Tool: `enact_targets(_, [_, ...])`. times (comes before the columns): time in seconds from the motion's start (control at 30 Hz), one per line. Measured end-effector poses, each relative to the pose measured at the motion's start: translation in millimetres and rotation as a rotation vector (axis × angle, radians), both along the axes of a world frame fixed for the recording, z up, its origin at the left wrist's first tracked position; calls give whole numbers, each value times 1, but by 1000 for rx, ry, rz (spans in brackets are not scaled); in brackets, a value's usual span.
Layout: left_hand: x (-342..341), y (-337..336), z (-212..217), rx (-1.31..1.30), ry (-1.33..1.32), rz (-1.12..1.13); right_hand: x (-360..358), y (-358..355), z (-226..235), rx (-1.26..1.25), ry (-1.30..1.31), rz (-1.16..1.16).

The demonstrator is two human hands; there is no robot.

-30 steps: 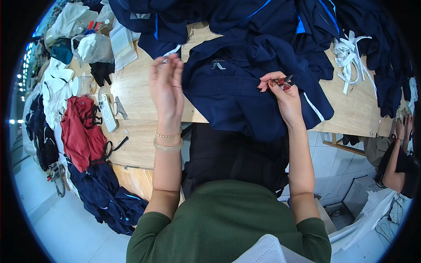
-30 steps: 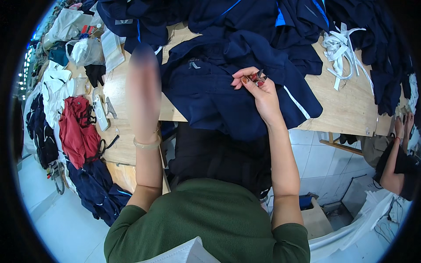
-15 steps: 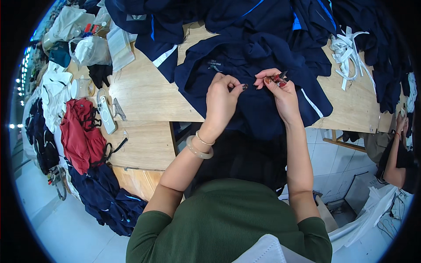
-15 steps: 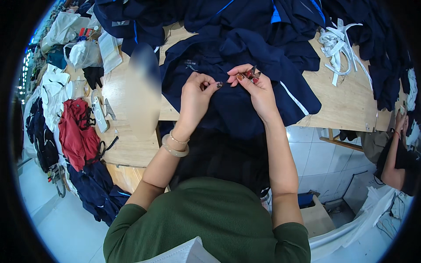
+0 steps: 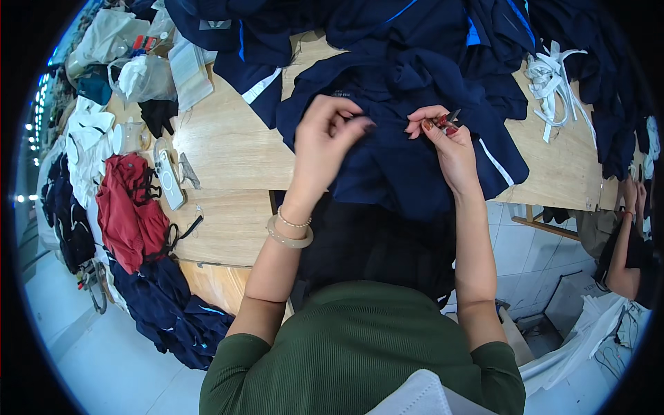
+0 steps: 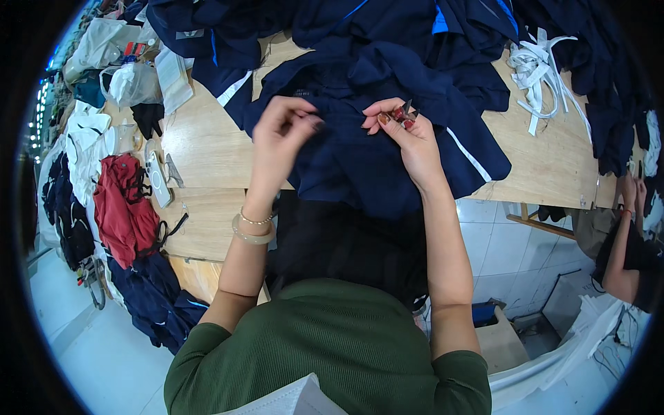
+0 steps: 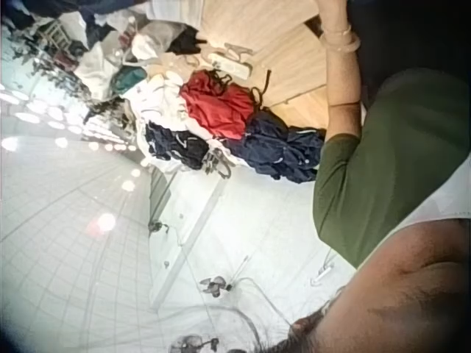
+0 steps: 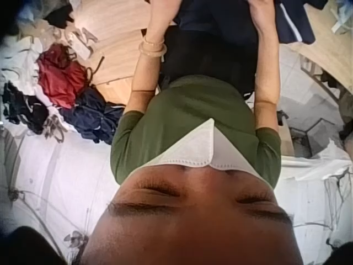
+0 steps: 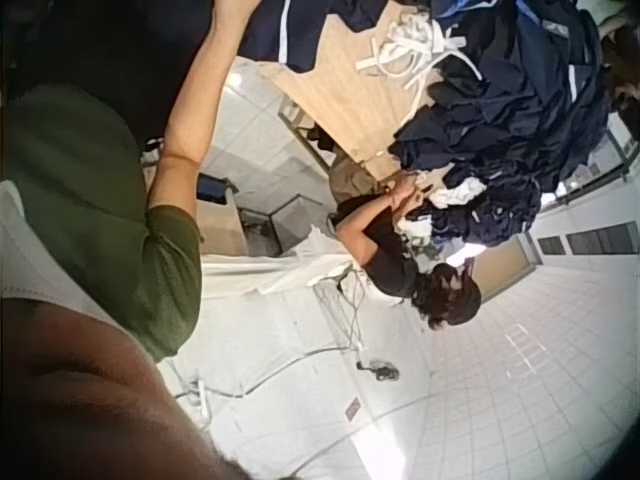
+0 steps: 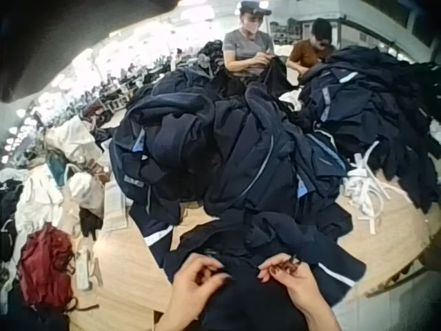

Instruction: Trimming loose threads from navy blue sports garments using thread snips.

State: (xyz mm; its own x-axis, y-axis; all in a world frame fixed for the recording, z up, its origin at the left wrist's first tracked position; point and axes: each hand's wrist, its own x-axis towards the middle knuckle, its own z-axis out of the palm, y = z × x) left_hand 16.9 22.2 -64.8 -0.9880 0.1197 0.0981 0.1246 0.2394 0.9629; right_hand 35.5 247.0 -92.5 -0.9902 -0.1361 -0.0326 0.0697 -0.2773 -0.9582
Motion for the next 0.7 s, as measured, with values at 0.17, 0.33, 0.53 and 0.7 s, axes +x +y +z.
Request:
enact_targets(0.17, [6, 12, -15, -387, 51, -135, 0, -1, 1, 16, 2, -4])
enact_targets(0.33, [-9, -14, -20, 7, 35, 160, 0, -2, 1, 2, 10, -4])
enact_targets(0.53, [-1, -5, 12, -64, 177, 86, 0, -1, 1, 9, -4, -5])
enact_targets(0.7, [0, 4, -8, -545, 323, -281, -2, -2, 1, -4, -13, -13])
